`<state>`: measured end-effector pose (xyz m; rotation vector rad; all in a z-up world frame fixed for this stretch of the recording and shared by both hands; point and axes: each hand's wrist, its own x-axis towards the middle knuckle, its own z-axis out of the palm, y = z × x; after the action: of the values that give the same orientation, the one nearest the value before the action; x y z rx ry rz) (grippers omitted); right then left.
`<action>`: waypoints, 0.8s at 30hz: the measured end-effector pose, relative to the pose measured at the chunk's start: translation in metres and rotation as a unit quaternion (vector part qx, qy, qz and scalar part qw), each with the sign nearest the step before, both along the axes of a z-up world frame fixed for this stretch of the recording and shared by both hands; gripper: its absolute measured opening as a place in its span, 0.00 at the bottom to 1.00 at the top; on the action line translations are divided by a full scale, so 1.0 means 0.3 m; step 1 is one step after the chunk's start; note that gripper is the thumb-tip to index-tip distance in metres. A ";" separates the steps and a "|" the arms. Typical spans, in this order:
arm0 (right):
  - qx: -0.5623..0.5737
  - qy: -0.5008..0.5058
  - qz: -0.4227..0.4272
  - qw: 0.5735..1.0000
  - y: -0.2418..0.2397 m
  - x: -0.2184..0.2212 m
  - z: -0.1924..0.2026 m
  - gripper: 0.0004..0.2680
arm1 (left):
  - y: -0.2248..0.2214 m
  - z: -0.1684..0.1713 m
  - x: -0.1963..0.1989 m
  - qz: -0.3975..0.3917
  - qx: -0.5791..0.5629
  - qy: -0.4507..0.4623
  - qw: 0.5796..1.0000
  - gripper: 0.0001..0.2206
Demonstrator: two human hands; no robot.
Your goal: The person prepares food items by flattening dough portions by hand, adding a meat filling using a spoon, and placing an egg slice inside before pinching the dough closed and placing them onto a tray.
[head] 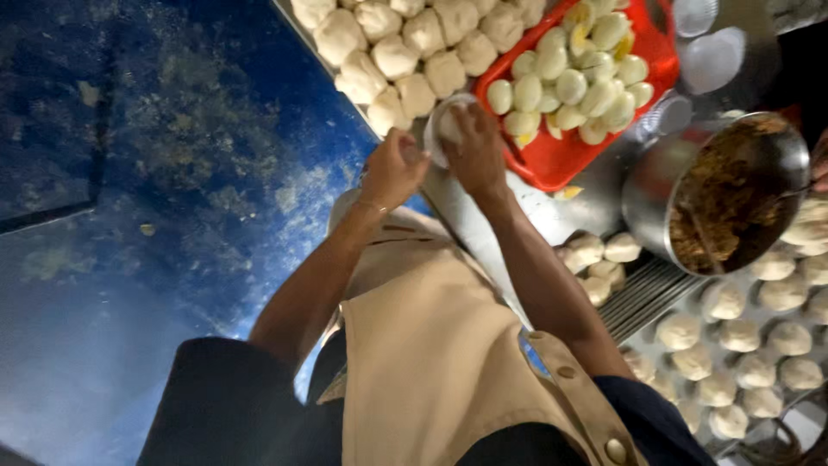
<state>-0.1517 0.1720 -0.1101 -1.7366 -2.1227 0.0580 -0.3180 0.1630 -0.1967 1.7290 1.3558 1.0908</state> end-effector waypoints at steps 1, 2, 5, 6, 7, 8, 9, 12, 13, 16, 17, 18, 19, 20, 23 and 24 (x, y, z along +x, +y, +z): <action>-0.024 0.049 -0.020 0.998 -0.004 -0.001 -0.010 0.20 | -0.007 -0.018 0.009 -0.001 -0.038 -0.026 0.999 0.16; -0.048 0.099 -0.040 0.993 -0.011 0.005 0.001 0.18 | -0.017 -0.028 0.028 -0.001 -0.076 -0.051 0.996 0.15; -0.074 0.162 -0.081 0.981 -0.007 0.008 0.079 0.18 | 0.014 -0.024 0.038 -0.023 -0.156 -0.054 0.986 0.15; -0.079 0.167 -0.092 0.978 -0.024 0.017 0.112 0.18 | 0.014 -0.010 0.049 -0.033 -0.180 -0.043 0.982 0.15; -0.090 0.197 -0.114 0.970 -0.030 0.015 0.140 0.18 | 0.033 0.006 0.046 -0.043 -0.191 -0.048 0.979 0.15; -0.101 0.227 -0.134 0.959 -0.037 0.016 0.164 0.19 | 0.056 0.028 0.042 -0.053 -0.202 -0.053 0.977 0.14; -0.117 0.258 -0.155 0.946 -0.048 0.012 0.178 0.19 | 0.062 0.054 0.030 -0.061 -0.217 -0.055 0.973 0.14; -0.157 0.365 -0.226 0.889 -0.061 0.025 0.212 0.18 | 0.083 0.163 -0.003 -0.058 -0.162 0.035 0.985 0.14; -0.148 0.363 -0.232 0.890 -0.063 0.032 0.224 0.18 | 0.087 0.204 -0.007 -0.043 -0.176 -0.012 0.983 0.13; -0.121 0.376 -0.242 0.886 -0.098 0.041 0.276 0.18 | 0.086 0.283 0.015 -0.044 -0.213 -0.199 0.955 0.14; -0.110 0.393 -0.238 0.881 -0.106 0.038 0.290 0.18 | 0.104 0.294 0.065 -0.075 -0.219 -0.293 0.928 0.16; -0.100 0.410 -0.235 0.876 -0.115 0.028 0.301 0.18 | 0.114 0.305 0.114 -0.105 -0.225 -0.383 0.890 0.17; -0.094 0.374 -0.252 0.888 -0.115 0.015 0.308 0.19 | 0.126 0.321 0.172 -0.090 -0.329 -0.469 0.815 0.17; -0.089 0.336 -0.269 0.898 -0.114 -0.005 0.312 0.19 | 0.135 0.342 0.233 -0.073 -0.426 -0.542 0.720 0.16; -0.051 0.370 -0.261 0.890 -0.103 -0.019 0.354 0.18 | 0.151 0.376 0.270 -0.220 -0.395 -0.658 0.603 0.17; -0.038 0.405 -0.247 0.879 -0.109 -0.014 0.374 0.18 | 0.151 0.378 0.280 -0.240 -0.383 -0.655 0.605 0.17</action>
<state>-0.1559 0.1393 0.0021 -1.7999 -1.0632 0.6130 -0.2340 0.2082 -0.0834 0.2545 0.1968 0.8432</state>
